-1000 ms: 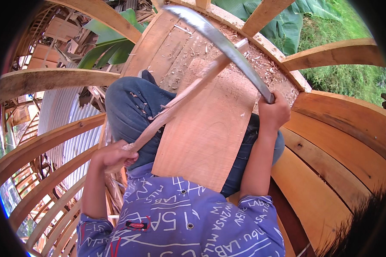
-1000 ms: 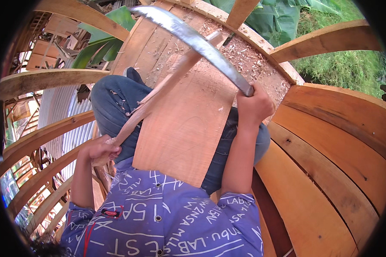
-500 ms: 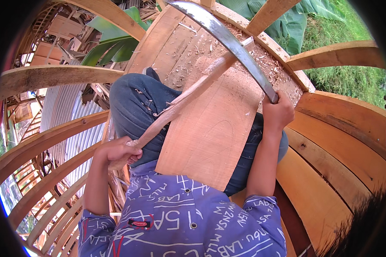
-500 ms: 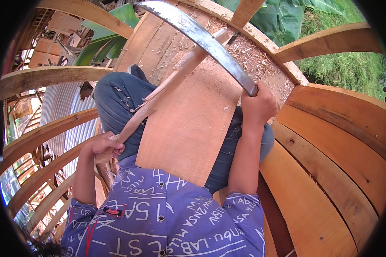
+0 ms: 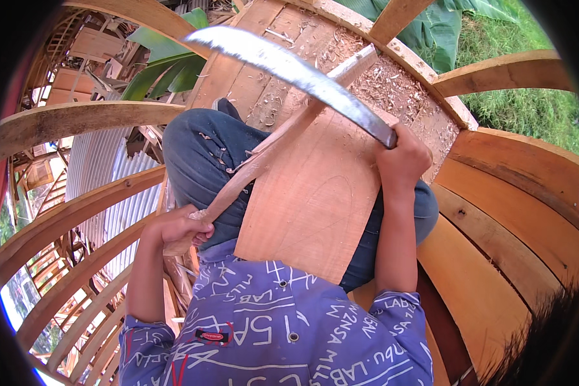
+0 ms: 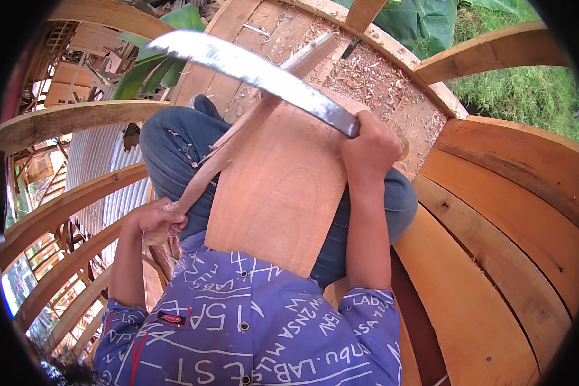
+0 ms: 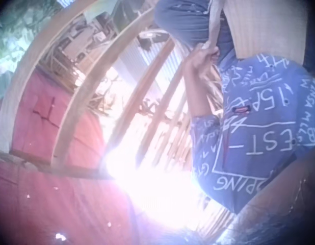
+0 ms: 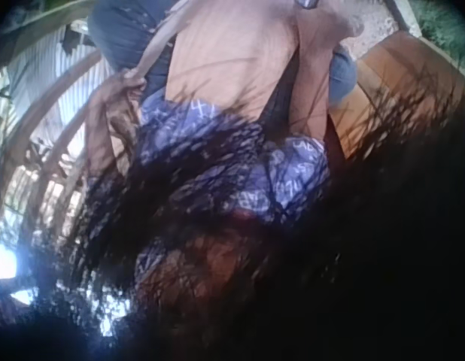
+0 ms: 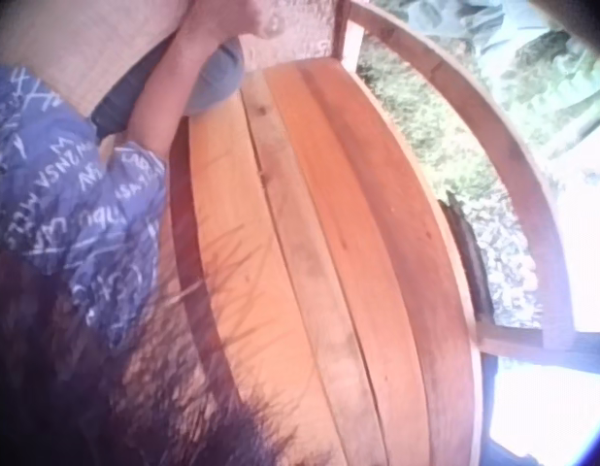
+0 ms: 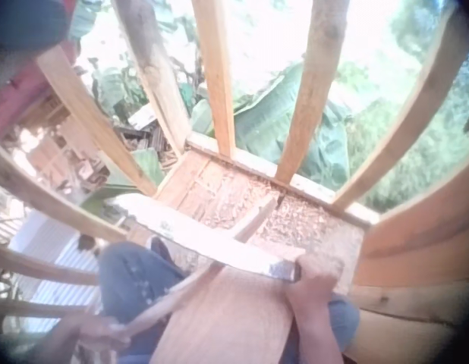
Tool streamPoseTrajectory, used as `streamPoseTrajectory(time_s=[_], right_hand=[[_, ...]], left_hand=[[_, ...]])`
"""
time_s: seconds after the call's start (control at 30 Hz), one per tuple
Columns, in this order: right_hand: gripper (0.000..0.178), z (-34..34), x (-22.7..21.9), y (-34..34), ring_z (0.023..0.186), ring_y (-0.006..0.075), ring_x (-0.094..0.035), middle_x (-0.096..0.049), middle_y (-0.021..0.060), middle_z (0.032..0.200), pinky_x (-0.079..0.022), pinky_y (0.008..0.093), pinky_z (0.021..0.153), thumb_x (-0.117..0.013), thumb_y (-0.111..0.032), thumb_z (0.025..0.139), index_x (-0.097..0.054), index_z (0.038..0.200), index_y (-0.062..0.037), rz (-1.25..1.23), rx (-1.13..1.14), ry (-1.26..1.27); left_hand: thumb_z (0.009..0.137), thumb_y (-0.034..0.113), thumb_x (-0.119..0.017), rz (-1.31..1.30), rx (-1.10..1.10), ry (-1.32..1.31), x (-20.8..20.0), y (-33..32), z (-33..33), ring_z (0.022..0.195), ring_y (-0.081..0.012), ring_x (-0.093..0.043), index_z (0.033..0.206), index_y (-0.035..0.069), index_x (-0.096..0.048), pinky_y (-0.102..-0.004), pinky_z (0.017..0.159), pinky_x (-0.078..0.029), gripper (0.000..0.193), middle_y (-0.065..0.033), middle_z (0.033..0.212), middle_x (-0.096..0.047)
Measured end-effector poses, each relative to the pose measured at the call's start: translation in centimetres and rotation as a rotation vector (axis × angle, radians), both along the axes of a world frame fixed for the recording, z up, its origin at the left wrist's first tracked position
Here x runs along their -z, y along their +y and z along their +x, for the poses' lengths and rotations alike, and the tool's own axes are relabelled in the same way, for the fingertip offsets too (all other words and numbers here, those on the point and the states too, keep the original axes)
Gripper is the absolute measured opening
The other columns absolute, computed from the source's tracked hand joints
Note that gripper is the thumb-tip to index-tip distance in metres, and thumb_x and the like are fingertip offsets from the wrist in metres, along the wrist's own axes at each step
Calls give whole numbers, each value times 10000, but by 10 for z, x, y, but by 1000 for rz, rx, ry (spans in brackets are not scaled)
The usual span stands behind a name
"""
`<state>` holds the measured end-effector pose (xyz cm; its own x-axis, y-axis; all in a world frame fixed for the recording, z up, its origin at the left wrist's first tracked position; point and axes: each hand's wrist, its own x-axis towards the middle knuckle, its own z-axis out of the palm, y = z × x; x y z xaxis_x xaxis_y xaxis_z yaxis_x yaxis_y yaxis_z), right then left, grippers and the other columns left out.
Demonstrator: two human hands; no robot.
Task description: The person sits cross-legged on a wooden platform and uses a large curved blade to shave and shape a long, thin piece of wood. They hold the wood steady with their left hand while repeatedly drawing the blade along its length to remove thin strips of material.
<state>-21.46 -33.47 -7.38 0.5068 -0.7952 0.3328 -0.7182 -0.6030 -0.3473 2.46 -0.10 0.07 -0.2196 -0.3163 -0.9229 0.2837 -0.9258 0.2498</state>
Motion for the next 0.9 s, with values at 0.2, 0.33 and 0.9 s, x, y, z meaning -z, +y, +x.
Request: streamPoseTrajectory(time_s=[0.2,0.33,0.9], right_hand=[[100,-18,-2,-27,569,312,-598,-602,84,611,-438,410,508,-691,-180,690,-617,652,-124,29,263,97],[120,-12,-9,-8,567,305,-601,-598,85,602,-441,402,512,-703,-170,689,-605,647,-114,15,124,27],[65,-3,-7,-9,623,299,-616,-612,64,658,-460,392,561,-663,-157,674,-618,678,-110,64,102,-22]], left_hand=[[872,245,-634,56,14,-58,-5,-7,-4,613,-100,-489,742,1,-593,-257,590,-412,279,-10,672,-540],[868,252,-641,15,22,-4,2,-2,4,614,-100,-483,736,10,-588,-257,589,-409,280,-8,675,-532],[875,227,-648,1,-46,67,3,0,3,608,-100,-469,731,1,-594,-265,571,-396,273,-15,670,-522]])
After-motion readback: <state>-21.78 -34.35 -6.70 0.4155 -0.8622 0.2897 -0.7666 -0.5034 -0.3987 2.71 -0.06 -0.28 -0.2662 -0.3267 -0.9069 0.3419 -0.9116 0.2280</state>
